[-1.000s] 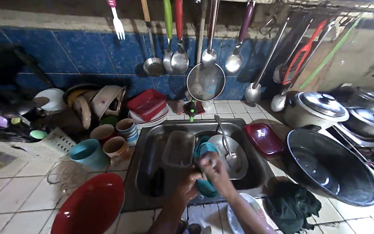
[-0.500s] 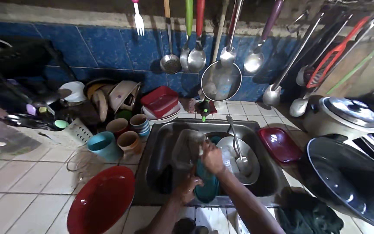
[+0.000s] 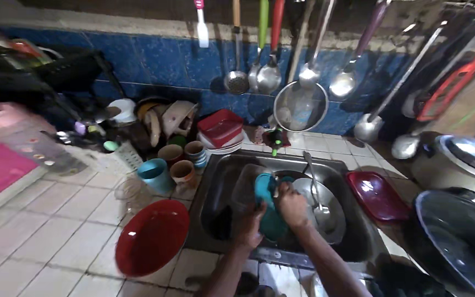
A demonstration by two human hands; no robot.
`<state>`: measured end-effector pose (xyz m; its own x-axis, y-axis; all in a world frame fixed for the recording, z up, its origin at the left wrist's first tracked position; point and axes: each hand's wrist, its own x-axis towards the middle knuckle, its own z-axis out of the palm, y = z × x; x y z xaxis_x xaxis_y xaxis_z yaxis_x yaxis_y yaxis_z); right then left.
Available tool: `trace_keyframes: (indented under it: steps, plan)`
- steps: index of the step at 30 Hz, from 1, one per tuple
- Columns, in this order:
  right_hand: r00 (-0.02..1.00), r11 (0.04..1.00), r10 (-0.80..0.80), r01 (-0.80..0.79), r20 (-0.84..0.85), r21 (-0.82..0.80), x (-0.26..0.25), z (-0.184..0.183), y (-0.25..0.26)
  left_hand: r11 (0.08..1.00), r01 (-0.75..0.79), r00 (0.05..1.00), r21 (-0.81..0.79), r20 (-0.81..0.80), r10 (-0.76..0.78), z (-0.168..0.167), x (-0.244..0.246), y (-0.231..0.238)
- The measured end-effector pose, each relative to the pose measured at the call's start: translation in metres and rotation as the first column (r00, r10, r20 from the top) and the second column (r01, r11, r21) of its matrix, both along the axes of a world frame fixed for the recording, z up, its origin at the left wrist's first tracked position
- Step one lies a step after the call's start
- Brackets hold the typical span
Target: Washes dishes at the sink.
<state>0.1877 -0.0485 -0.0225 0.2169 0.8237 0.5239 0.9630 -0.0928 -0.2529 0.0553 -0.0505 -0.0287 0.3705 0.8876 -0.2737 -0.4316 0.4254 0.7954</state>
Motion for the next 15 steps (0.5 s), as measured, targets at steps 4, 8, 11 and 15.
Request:
trace_keyframes:
  steps: [4,8,11,15]
  plan:
    - [0.975,0.976,0.216,-0.216,-0.055,0.008,-0.038,0.003,-0.024,0.948,0.034,0.987,0.316,-0.158,0.018,0.015,-0.019,0.01]
    - [0.91,0.939,0.299,-0.334,-0.286,-0.082,-0.039,0.004,-0.06,0.734,-0.083,0.79,0.674,-0.405,0.461,0.057,-0.07,0.014]
    - [0.636,0.983,0.077,-0.176,-0.768,-0.046,0.0,0.028,-0.074,0.516,-0.189,0.521,0.836,-0.36,0.774,0.063,-0.132,0.006]
    - [-0.031,0.988,0.15,-0.016,-0.988,0.151,0.055,0.041,-0.114,0.528,-0.334,0.341,0.781,-0.421,0.84,0.033,-0.212,0.004]
